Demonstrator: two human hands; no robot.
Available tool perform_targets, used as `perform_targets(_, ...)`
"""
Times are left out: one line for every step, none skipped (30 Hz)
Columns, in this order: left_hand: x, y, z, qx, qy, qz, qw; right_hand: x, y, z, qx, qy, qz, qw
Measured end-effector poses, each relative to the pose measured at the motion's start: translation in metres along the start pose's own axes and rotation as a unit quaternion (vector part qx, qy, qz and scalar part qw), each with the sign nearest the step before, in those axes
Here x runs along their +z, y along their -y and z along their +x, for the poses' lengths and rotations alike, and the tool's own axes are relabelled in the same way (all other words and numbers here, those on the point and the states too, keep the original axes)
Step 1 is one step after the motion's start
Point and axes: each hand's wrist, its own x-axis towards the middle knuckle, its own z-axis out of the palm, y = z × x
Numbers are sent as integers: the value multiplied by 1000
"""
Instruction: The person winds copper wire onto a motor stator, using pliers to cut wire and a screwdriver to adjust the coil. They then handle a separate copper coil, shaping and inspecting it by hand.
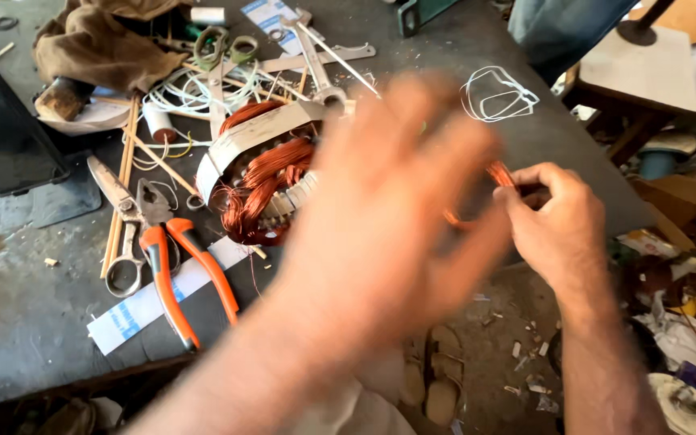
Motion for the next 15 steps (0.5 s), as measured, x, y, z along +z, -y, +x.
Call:
perform_targets(9, -12, -8, -11, 13, -16, 1000, -1, 1, -1, 30, 17, 62, 997)
perform_targets(19, -19, -15, -15, 26, -34, 999, -3, 4, -2, 60, 35, 125, 990)
perform_targets(28, -23, -22, -20, 37, -52, 998, -6, 7, -3, 64, 40, 159, 984)
perform_targets(38, -26, -29, -54, 51, -61, 995, -10, 12, -6, 69, 45, 194, 978)
perform_targets(46, -26, -35, -90, 64, -70, 991, -14, 17, -7, 71, 53, 228, 970)
perform_targets(53, -26, -41, -114, 66, -68, 989, -20, 22, -12, 85, 61, 270, 957)
perform_targets(58, -26, -45, -139, 69, -66, 986, -26, 28, -19, 99, 71, 311, 943)
perform_targets(63, -25, -49, -164, 72, -64, 982, -32, 33, -25, 113, 80, 352, 926)
perform_targets(65, -25, -54, -169, 61, -67, 981, -39, 37, -30, 111, 78, 371, 919)
perform_targets(65, -25, -59, -173, 49, -71, 981, -45, 40, -35, 108, 76, 390, 911)
perform_targets(64, -26, -63, -179, 37, -75, 980, -50, 44, -40, 106, 75, 408, 904)
perform_targets(62, -26, -66, -154, 30, -81, 984, -54, 47, -46, 101, 71, 432, 893)
perform_targets(60, -25, -69, -128, 20, -84, 988, -57, 49, -52, 93, 67, 457, 882)
perform_targets(58, -27, -71, -102, 10, -88, 991, -60, 51, -58, 86, 64, 482, 870)
perform_targets(58, -29, -73, -103, -2, -87, 991, -61, 53, -64, 86, 66, 505, 856)
